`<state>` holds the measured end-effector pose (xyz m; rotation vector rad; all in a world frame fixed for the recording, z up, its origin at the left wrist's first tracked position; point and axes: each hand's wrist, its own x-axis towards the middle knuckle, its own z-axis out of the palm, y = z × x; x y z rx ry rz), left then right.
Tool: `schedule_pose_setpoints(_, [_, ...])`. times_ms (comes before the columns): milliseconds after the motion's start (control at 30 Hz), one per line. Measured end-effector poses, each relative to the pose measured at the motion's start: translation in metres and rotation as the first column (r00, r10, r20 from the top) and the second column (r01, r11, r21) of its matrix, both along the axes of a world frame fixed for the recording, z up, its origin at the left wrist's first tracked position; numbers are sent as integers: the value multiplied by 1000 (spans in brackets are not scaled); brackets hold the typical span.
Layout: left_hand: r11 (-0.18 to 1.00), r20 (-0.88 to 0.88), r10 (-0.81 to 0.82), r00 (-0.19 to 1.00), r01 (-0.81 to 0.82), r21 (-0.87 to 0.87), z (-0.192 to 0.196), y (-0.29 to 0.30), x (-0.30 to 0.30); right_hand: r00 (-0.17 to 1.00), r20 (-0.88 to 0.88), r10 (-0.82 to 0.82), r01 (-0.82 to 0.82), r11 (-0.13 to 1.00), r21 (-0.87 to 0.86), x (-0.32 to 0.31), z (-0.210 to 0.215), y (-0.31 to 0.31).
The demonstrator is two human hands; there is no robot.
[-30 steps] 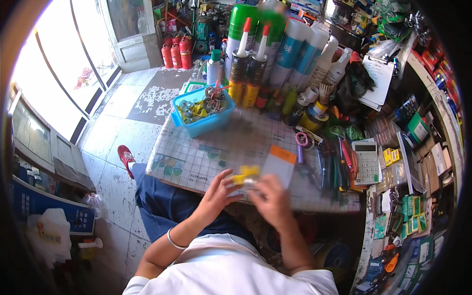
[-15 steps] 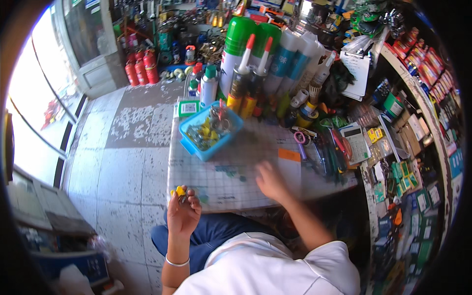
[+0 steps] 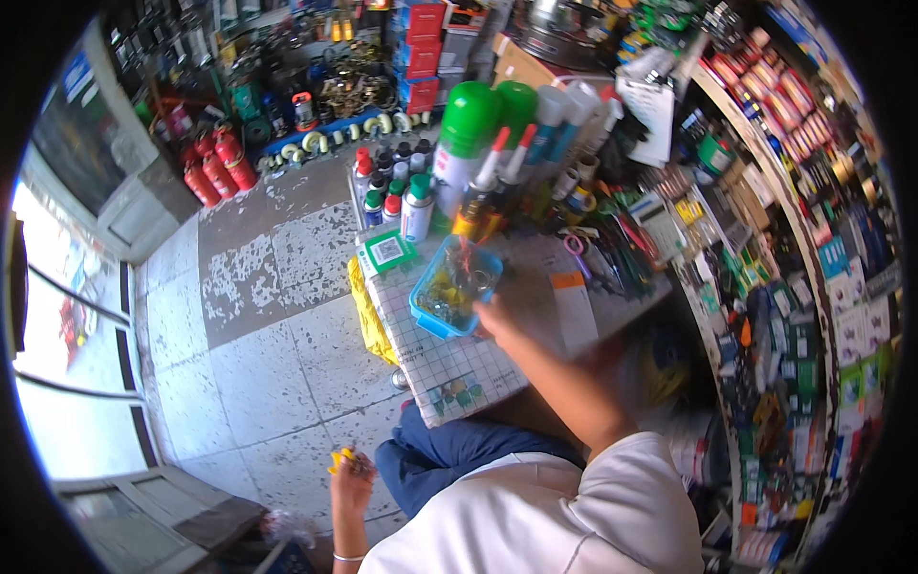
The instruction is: The person assembles small metal keychains by inserting yellow plastic tags and red zip ties, then places them into a blue container. The person also moves around the shop to retrieve and organize items on shelves.
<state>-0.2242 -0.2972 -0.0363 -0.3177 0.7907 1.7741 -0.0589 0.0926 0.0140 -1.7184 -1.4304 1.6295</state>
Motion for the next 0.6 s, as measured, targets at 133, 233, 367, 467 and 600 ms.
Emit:
schedule_pose_setpoints(133, [960,-93,-279,956,280,-9,77,-6,-1,989,-5,-148,147,989,-30,25,17,-64])
schedule_pose_setpoints(233, [887,-254,-450,856,462,-15,146,29,-10,943,81,-323,312,942,125,67,31,-137])
schedule_pose_setpoints(367, [779,-315,-568,760,620,93,161,67,-29,882,46,-469,463,881,101,121,69,-216])
schedule_pose_setpoints(467, [655,-141,-714,685,726,210,158,93,-25,839,60,-540,528,836,147,160,91,-280])
schedule_pose_setpoints(600, [365,-101,-906,411,879,306,133,118,33,659,92,-747,723,662,196,224,34,-357])
